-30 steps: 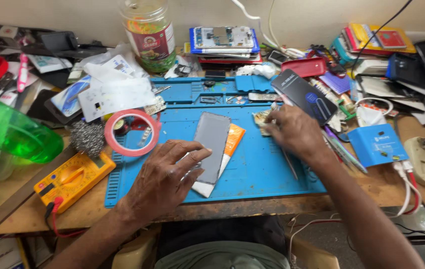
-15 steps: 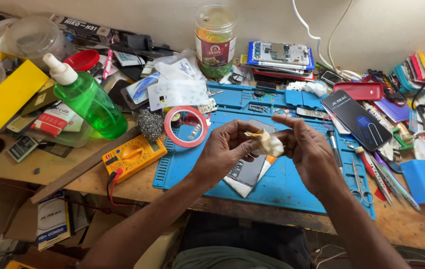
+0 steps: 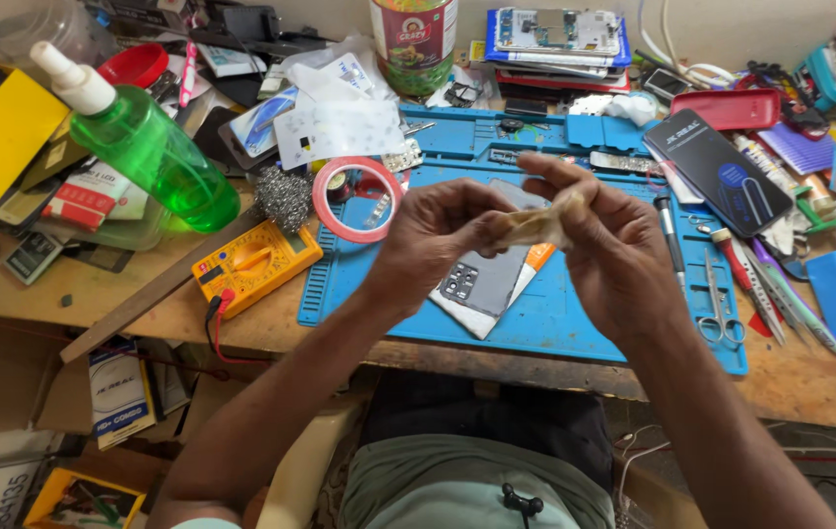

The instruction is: The person uses tweezers and a small tool to clean and adjust components around the camera module on the back of a smartphone. They repeatedly wipe the area with a cloth and spray liquid from a green bottle onto the cloth before continuing the cleaning.

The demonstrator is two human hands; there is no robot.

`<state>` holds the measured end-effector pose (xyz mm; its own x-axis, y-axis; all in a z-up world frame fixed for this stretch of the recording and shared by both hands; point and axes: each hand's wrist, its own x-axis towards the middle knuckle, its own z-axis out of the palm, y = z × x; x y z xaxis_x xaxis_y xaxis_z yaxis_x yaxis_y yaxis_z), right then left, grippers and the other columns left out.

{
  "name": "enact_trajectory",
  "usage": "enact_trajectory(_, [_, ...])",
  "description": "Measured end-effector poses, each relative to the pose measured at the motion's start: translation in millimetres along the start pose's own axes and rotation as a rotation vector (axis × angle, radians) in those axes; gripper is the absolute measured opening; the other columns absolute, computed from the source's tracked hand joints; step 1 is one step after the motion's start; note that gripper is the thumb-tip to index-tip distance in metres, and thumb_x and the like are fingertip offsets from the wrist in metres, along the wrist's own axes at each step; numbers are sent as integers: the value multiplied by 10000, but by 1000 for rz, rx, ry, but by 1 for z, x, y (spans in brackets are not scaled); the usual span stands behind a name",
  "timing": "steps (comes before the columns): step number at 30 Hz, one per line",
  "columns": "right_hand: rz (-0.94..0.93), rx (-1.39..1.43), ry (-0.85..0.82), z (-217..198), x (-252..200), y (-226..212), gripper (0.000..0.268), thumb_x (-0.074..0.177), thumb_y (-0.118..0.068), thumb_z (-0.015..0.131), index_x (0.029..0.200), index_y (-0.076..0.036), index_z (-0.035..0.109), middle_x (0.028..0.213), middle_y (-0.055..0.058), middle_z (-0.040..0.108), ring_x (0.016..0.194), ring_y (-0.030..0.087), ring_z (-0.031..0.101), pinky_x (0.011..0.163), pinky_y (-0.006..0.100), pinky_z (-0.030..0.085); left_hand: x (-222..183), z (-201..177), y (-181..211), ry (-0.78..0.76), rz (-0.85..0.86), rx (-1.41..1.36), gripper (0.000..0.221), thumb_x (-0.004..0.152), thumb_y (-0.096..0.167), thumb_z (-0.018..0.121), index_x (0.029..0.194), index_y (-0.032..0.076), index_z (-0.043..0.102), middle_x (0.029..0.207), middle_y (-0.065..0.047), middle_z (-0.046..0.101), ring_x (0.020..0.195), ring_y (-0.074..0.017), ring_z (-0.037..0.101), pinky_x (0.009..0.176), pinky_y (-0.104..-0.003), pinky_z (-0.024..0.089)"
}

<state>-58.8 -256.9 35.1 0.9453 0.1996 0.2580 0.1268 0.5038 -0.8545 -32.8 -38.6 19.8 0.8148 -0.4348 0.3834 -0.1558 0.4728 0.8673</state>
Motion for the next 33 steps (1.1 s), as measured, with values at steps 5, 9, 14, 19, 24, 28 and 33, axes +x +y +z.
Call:
enact_trajectory(5, [-127, 114, 47, 18, 5, 11, 137, 1084, -174, 675, 1111, -46, 636, 982, 71, 700, 927, 193, 711, 926, 360, 602, -18, 5, 19, 127, 43, 560, 238, 1002, 207, 739, 1165, 35, 713, 1070, -48, 716, 920, -125, 677, 758, -268, 566])
enact_trajectory(9, [-203, 112, 136, 0, 12, -2, 121, 1149, -37, 642, 1088, 61, 606, 954, 100, 637, 816, 146, 630, 747, 290, 530, -57, -52, 105, 485, 535, 1331, 447, 1040, 332, 780, 1341, 56, 599, 1319, -106, 628, 1249, -260, 634, 1056, -361, 536])
enact_trajectory(14, [-88, -225, 89, 3, 44, 6, 300, 1037, -46, 669, 1296, 100, 631, 1168, 143, 701, 1063, 166, 699, 968, 286, 557, -80, -135, 164, 844, 695, 1780, 941, 912, 449, 825, 1593, 77, 292, 1567, -220, 375, 1470, -403, 406, 1241, -508, 354])
enact_trajectory(19, [-67, -241, -96, 72, 92, 8, 284, 933, 26, 698, 1215, 59, 687, 1078, 104, 728, 1004, 157, 673, 960, 289, 554, -69, -187, 159, 708, 568, 1637, 1006, 914, 428, 863, 1618, 74, 237, 1546, -235, 457, 1431, -413, 505, 1201, -505, 437])
enact_trajectory(24, [-227, -199, -121, 88, 83, -5, 127, 1087, -8, 725, 1197, 57, 721, 970, 127, 737, 877, 180, 713, 806, 304, 593, -71, -173, 174, 632, 674, 1530, 862, 1067, 263, 816, 1615, 116, 167, 1435, -188, 562, 1279, -317, 646, 1146, -418, 551])
enact_trajectory(28, [-280, -490, -113, 76, 70, -14, 104, 1106, -45, 705, 1156, 46, 711, 1003, 108, 743, 852, 156, 727, 782, 293, 603, -85, -110, 169, 417, 665, 1315, 819, 1081, 295, 784, 1584, 166, 151, 1394, -159, 572, 1183, -233, 678, 1064, -354, 622])
enact_trajectory(33, [-276, -590, -142, 79, 44, -15, 102, 1091, -74, 689, 1115, 18, 726, 1027, 85, 758, 910, 145, 736, 795, 258, 596, -84, -39, 102, 281, 560, 1317, 852, 998, 344, 795, 1574, 130, 206, 1457, -215, 507, 1314, -316, 611, 1162, -407, 539])
